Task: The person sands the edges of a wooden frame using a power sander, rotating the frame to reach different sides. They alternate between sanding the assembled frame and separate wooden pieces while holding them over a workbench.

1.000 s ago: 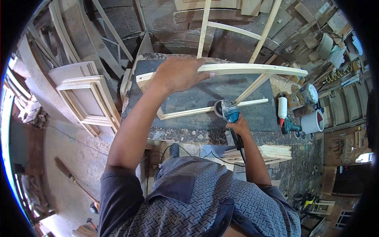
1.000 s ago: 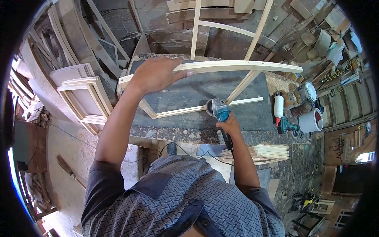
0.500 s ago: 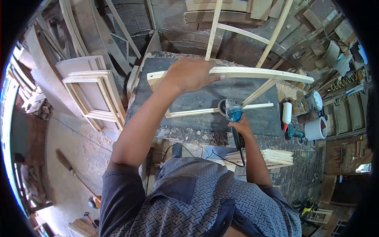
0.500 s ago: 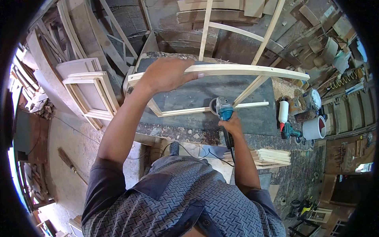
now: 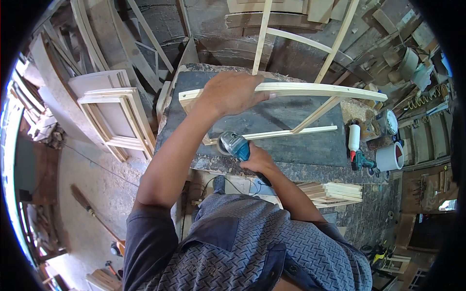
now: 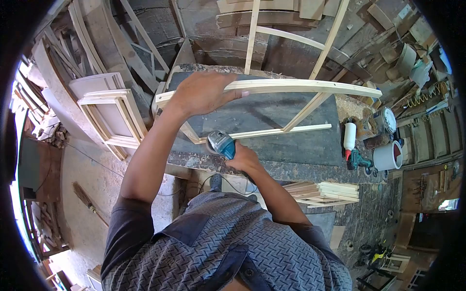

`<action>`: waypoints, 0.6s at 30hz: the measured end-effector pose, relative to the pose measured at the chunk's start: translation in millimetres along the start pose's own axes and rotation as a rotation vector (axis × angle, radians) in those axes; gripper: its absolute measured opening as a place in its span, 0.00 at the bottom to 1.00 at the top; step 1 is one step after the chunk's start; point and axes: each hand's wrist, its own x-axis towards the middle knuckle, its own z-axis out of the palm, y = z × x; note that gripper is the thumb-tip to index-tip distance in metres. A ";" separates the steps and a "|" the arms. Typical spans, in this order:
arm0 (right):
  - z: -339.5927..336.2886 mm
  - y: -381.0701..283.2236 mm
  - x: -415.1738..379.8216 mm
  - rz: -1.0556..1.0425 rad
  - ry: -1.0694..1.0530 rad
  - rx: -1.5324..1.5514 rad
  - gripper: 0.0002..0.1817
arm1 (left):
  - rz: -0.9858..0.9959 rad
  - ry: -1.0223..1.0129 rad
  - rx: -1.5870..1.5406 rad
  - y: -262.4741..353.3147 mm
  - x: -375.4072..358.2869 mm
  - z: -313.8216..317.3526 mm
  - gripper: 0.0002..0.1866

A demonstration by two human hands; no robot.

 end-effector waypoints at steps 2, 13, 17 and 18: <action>-4.5 15.5 -3.3 0.003 0.018 -0.007 0.49 | -0.001 -0.016 -0.006 -0.5 0.7 0.7 0.30; -32.4 137.5 -55.4 0.265 0.341 0.231 0.49 | -0.037 -0.014 -0.032 3.9 5.5 -4.6 0.37; -18.4 174.5 -99.8 0.207 0.462 0.284 0.45 | 0.021 -0.002 -0.004 -8.5 2.2 -4.3 0.35; -16.0 182.4 -114.2 0.205 0.483 0.386 0.43 | 0.056 -0.014 -0.019 -14.3 1.5 -5.7 0.34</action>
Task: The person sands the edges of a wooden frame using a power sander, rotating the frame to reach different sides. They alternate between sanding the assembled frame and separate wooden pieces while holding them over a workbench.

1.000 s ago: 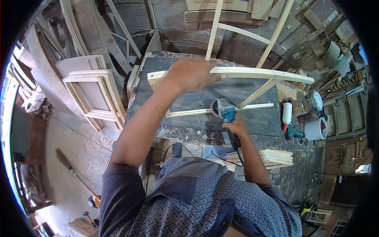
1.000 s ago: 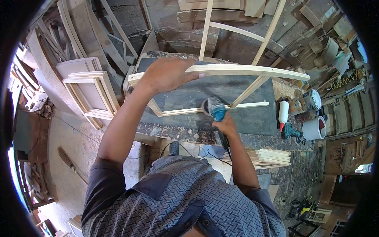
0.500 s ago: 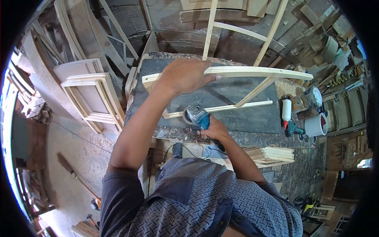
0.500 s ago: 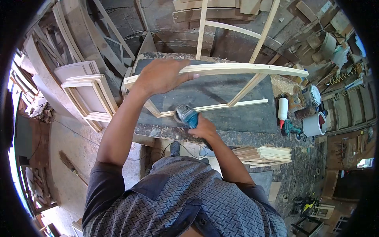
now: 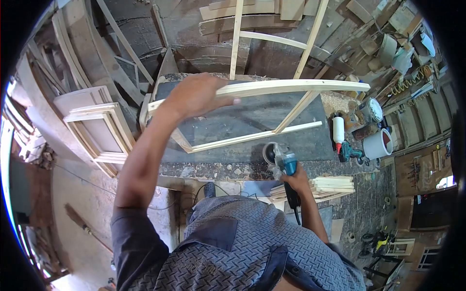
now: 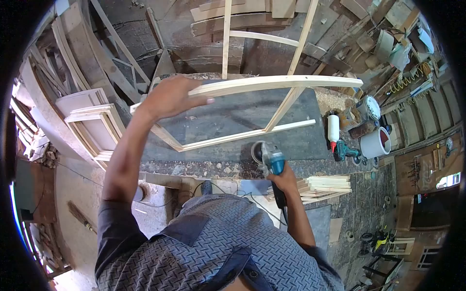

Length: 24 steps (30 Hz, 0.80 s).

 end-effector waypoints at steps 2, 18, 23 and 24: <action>-14.1 20.8 -19.3 0.024 0.011 0.105 0.42 | -0.034 -0.065 -0.044 -9.9 -8.2 -18.8 0.34; -17.4 -7.0 0.2 0.028 0.046 -0.177 0.41 | -0.085 0.018 -0.023 21.1 -32.2 -9.9 0.32; -6.8 -26.7 14.2 0.140 -0.036 -0.226 0.45 | -0.111 0.028 0.090 24.7 -32.0 -5.5 0.33; -5.2 -24.5 17.5 0.116 -0.048 -0.215 0.45 | -0.120 0.021 0.088 24.8 -32.3 -5.6 0.33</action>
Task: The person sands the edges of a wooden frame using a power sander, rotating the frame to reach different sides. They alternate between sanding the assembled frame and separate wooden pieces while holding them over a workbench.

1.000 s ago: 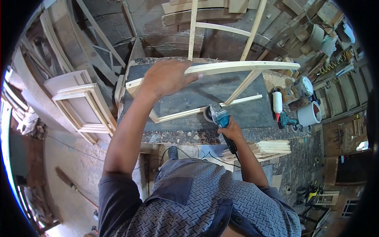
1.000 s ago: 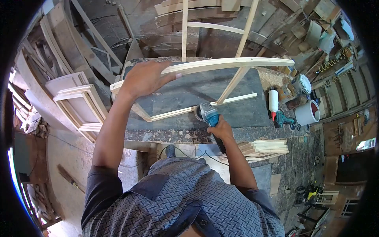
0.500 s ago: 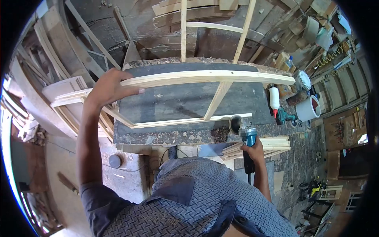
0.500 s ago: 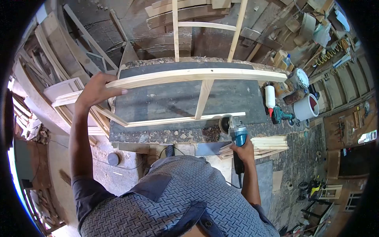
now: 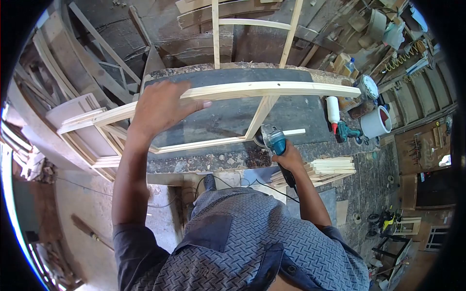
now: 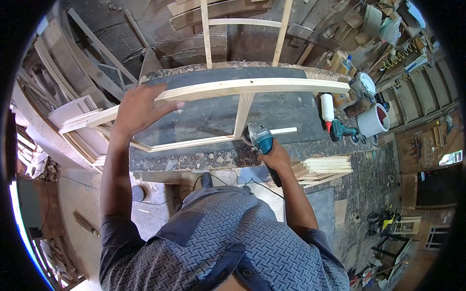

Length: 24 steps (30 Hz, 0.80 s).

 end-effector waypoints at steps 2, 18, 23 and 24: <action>0.5 -2.3 1.8 -0.041 -0.004 0.002 0.45 | -0.007 -0.009 -0.006 -0.1 -0.1 1.6 0.33; -39.9 98.8 28.5 0.092 0.122 0.141 0.46 | -0.064 -0.021 -0.003 8.1 3.8 -2.1 0.31; -56.2 128.3 43.4 0.169 0.226 0.202 0.43 | -0.074 -0.019 -0.014 10.5 2.0 -2.8 0.32; -56.4 129.7 45.8 0.144 0.210 0.204 0.43 | -0.067 -0.010 -0.006 9.6 1.8 -1.7 0.32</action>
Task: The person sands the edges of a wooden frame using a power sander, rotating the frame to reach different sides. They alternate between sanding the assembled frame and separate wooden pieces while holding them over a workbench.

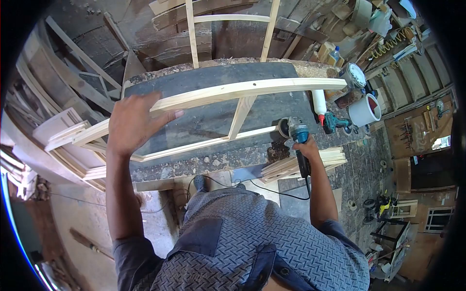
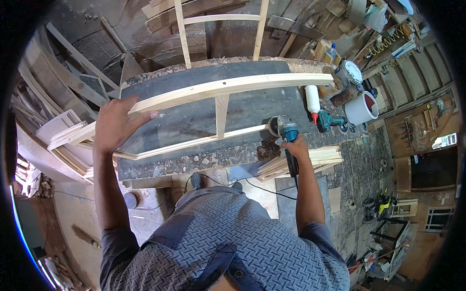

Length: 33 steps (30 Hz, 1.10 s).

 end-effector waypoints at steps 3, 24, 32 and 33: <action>16.4 3.1 1.1 -0.075 -0.028 -0.044 0.44 | 0.010 0.020 0.010 -3.6 1.0 4.0 0.32; -2.6 -9.8 6.1 -0.009 -0.027 -0.033 0.45 | 0.001 -0.013 0.052 -2.3 1.2 2.1 0.34; 26.6 -38.1 -28.0 -0.068 -0.071 -0.043 0.44 | 0.046 0.068 0.055 -3.1 0.1 4.6 0.33; 32.8 -51.9 -37.3 -0.070 -0.087 -0.103 0.44 | 0.021 0.034 0.054 -1.3 0.2 1.9 0.33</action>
